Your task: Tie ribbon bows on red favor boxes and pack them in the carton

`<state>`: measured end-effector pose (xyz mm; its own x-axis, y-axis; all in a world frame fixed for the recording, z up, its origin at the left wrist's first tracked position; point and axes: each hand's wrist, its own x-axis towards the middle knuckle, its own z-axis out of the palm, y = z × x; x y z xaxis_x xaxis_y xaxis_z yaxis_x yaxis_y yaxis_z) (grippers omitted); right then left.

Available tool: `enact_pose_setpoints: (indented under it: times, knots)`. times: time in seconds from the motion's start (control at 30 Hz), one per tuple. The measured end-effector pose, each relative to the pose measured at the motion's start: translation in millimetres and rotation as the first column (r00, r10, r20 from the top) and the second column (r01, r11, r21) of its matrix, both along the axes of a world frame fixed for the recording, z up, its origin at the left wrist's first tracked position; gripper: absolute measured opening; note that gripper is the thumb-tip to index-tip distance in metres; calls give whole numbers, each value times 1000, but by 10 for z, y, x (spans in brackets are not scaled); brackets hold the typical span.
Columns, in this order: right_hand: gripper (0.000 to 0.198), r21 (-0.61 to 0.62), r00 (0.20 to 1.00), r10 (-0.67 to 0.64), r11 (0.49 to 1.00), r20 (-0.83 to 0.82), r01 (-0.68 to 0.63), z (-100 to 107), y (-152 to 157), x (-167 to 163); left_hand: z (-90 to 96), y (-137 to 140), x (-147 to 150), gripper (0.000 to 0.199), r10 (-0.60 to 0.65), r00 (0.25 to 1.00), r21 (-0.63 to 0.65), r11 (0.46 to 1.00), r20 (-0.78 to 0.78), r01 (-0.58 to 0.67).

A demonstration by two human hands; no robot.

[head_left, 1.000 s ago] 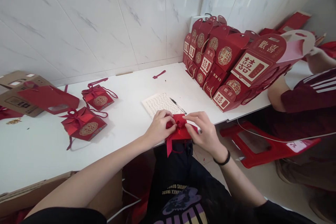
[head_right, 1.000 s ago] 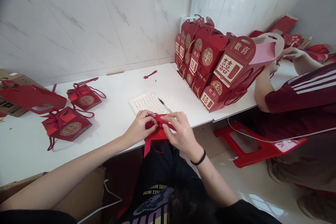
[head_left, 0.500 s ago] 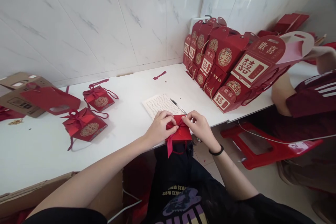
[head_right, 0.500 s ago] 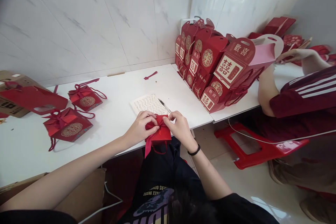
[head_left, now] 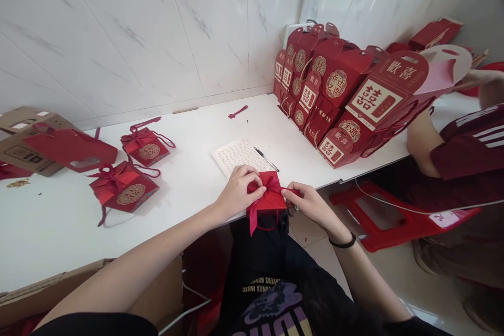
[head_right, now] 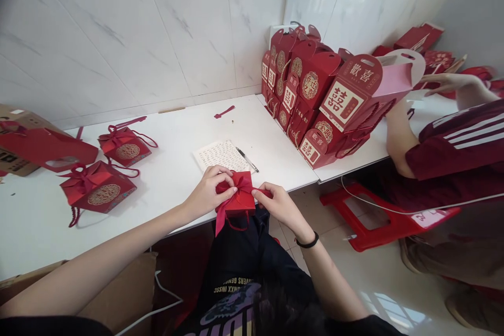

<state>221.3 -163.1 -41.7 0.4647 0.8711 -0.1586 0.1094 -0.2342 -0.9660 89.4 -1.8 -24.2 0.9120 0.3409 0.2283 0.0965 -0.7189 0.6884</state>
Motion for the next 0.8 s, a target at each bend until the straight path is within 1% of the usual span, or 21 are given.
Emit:
enact_pose_setpoints:
  times: [0.13,0.2,0.33,0.47,0.53,0.6,0.67,0.7,0.73,0.8]
  knots:
    - [37,-6,992,31,1000,120,-30,36,-48,-50,10,-9,-2,7,4,1000,2,1000,-14,-4]
    - [36,-10,986,25,1000,167,-24,49,-64,-80,20,-13,-1,7,8,1000,12,1000,-23,-8]
    - [33,-15,978,12,1000,211,-9,64,-105,-114,33,-14,6,6,10,1000,26,1000,-24,-10]
    - [31,-22,973,31,999,229,-27,69,-169,-122,11,-14,15,7,10,1000,37,999,-19,-9]
    - [31,-37,964,63,998,256,-56,77,-203,-117,-5,-10,21,7,8,1000,39,999,-15,-8]
    - [32,-76,950,136,990,281,-119,105,-236,-86,2,9,23,6,-1,1000,30,1000,-22,2]
    - [34,-113,936,226,973,271,-202,168,-269,-8,48,54,14,6,-44,998,0,999,-50,44]
    - [34,-111,935,225,973,275,-202,215,-288,49,86,85,4,8,-70,995,-24,997,-66,68]
    - [33,-89,939,181,983,294,-162,270,-308,117,132,120,-10,12,-97,992,-51,994,-81,93]
    - [31,17,936,-27,1000,352,23,387,-337,264,232,185,-44,19,-137,985,-98,987,-105,127]
